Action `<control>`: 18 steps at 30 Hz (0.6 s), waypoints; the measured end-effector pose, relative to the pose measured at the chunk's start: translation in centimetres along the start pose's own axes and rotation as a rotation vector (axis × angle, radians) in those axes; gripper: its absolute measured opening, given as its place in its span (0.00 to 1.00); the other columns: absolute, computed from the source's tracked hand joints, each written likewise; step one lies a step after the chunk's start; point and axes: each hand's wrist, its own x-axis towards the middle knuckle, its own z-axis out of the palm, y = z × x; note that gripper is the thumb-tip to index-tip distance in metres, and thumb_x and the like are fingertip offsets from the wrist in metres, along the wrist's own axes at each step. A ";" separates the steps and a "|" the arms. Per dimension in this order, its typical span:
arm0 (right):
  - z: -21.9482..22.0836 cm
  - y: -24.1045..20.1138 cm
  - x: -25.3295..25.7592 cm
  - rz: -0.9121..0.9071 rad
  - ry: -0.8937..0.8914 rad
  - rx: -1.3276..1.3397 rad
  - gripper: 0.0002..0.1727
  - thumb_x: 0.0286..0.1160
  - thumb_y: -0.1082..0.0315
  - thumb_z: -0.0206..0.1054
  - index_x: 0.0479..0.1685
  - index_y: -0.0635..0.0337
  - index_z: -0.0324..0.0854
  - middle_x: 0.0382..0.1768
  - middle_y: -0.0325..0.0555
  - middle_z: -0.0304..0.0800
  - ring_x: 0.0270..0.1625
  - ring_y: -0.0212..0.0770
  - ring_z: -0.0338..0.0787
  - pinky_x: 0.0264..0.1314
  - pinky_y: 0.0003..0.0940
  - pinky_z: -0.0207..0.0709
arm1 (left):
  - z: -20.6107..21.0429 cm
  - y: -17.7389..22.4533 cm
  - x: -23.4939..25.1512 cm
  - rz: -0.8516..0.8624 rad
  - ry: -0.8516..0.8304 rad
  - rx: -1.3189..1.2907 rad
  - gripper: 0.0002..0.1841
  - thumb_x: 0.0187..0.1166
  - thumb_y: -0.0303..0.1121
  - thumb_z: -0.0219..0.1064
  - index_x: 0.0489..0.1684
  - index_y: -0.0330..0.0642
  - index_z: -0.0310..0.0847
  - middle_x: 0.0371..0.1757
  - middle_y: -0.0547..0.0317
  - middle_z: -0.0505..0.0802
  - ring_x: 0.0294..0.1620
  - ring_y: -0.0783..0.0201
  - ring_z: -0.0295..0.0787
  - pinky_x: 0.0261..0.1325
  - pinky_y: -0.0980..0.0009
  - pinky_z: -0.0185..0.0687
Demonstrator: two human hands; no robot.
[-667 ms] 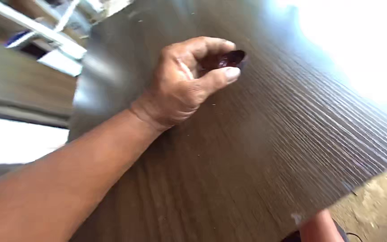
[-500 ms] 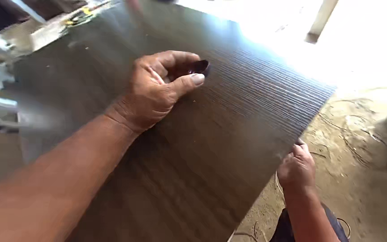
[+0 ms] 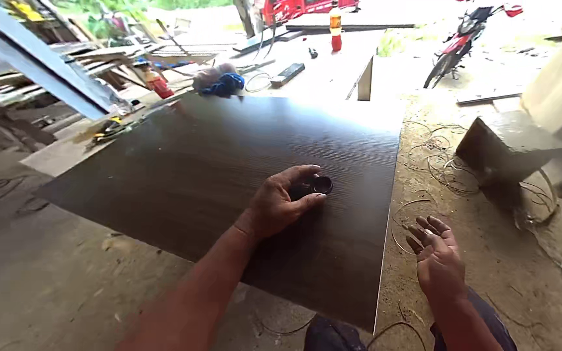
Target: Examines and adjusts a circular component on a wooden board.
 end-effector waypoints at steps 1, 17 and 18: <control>-0.7 -0.4 -1.1 -0.054 -0.018 -0.037 0.22 0.84 0.74 0.48 0.76 0.64 0.68 0.67 0.53 0.84 0.59 0.47 0.92 0.55 0.45 0.89 | 0.1 -0.2 0.0 0.016 -0.001 0.012 0.25 0.73 0.39 0.78 0.70 0.46 0.83 0.60 0.64 0.93 0.59 0.73 0.90 0.67 0.70 0.88; -7.5 -10.0 -7.6 -0.996 -0.374 -0.927 0.18 0.83 0.64 0.59 0.68 0.58 0.81 0.73 0.55 0.79 0.73 0.47 0.83 0.69 0.42 0.86 | 0.1 -0.7 -0.6 0.200 -0.155 0.157 0.29 0.68 0.51 0.79 0.70 0.56 0.85 0.65 0.73 0.91 0.71 0.70 0.81 0.76 0.64 0.75; -6.0 -9.5 -6.8 -1.034 -0.372 -0.903 0.18 0.83 0.65 0.59 0.67 0.59 0.82 0.72 0.55 0.79 0.74 0.47 0.82 0.70 0.42 0.85 | 0.2 -0.9 -0.6 0.205 -0.163 0.198 0.31 0.67 0.55 0.77 0.71 0.55 0.85 0.69 0.72 0.89 0.74 0.69 0.79 0.79 0.63 0.72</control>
